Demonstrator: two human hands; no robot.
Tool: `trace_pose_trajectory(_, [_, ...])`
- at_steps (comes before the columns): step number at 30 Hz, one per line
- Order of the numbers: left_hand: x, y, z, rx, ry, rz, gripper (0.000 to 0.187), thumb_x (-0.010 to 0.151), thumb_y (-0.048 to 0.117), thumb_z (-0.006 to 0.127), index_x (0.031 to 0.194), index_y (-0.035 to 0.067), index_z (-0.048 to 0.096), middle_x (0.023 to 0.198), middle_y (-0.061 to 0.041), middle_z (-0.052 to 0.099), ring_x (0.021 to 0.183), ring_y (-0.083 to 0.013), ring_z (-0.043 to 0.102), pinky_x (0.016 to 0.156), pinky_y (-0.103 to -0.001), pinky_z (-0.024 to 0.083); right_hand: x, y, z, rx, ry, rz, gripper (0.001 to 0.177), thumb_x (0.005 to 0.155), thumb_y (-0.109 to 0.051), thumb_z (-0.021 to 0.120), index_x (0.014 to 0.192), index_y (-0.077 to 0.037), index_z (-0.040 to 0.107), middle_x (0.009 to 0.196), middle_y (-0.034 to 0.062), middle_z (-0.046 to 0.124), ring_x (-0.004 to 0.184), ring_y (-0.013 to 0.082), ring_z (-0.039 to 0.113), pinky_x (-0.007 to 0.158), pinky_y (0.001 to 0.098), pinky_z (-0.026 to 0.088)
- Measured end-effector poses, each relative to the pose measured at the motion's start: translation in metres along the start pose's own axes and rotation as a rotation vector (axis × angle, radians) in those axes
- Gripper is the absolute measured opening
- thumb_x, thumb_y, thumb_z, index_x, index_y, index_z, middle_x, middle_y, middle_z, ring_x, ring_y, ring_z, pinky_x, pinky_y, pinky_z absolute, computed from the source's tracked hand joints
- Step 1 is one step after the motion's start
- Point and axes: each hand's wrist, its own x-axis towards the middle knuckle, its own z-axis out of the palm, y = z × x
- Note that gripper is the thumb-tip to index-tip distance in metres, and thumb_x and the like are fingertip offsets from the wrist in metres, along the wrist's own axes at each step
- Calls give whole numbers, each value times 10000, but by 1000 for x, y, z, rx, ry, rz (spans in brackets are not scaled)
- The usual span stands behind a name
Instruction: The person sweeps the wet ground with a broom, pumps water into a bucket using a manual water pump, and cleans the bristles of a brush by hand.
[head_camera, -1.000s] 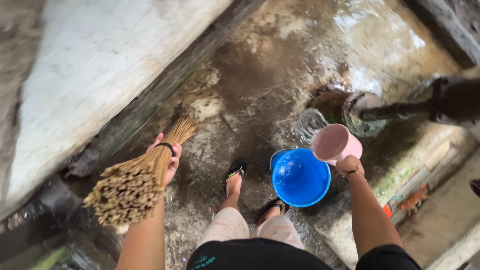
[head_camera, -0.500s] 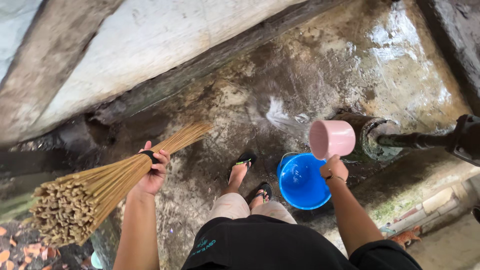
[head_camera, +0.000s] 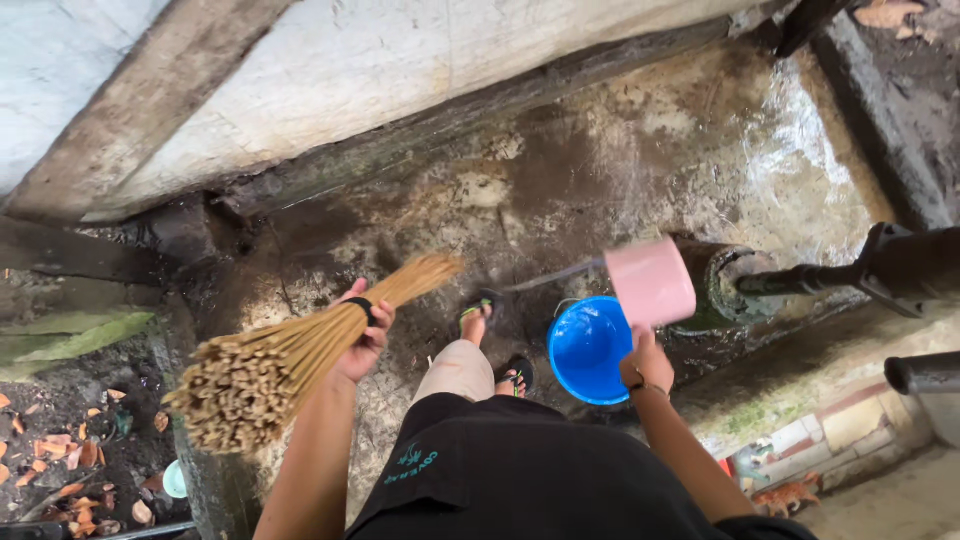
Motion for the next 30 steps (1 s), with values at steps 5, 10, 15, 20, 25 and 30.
trace_pose_trajectory(5, [8,-16,22,-50,70,-126,462,1013,437,625,1245,58,500,945,-144,599,782,-213,671,508,-287,544,-11,13,2,103,-401,220,503,923,-399,479,1324,-95,500,1166,245,667,1074,426,656,911,542,511])
trace_pose_trajectory(10, [45,-8,46,82,131,-216,446,975,469,591,1272,140,544,951,-134,606,765,-200,668,504,-300,535,16,-2,-6,328,-593,331,740,898,-584,456,1412,-53,425,1297,249,632,1182,393,631,1001,521,488])
trace_pose_trajectory(15, [126,4,52,162,-2,-352,415,1053,399,601,1384,163,517,937,-178,626,723,-247,672,525,-330,556,58,-141,17,982,-920,305,988,873,-768,433,1501,-11,350,1428,253,597,1289,359,607,1091,501,465])
trace_pose_trajectory(20, [240,-18,33,1242,-890,649,418,1113,293,553,1470,99,454,1324,-458,468,1208,-527,531,984,-578,406,105,-285,49,1505,-1192,354,884,859,-679,438,1408,15,425,1266,252,661,1129,355,676,982,480,525])
trace_pose_trajectory(25, [313,-14,43,1200,-365,-128,612,1196,555,419,1665,161,406,1594,-170,501,1399,-255,526,1126,-488,491,221,-279,32,1643,-805,58,501,894,-376,550,1228,-5,587,1062,204,749,947,337,750,825,458,621])
trace_pose_trajectory(30, [278,79,-3,1244,284,-494,674,979,532,536,1570,251,377,1318,-252,642,1038,-356,738,838,-487,627,272,-245,-2,1349,-596,550,249,841,-106,696,1028,11,579,961,228,739,791,343,744,710,434,636])
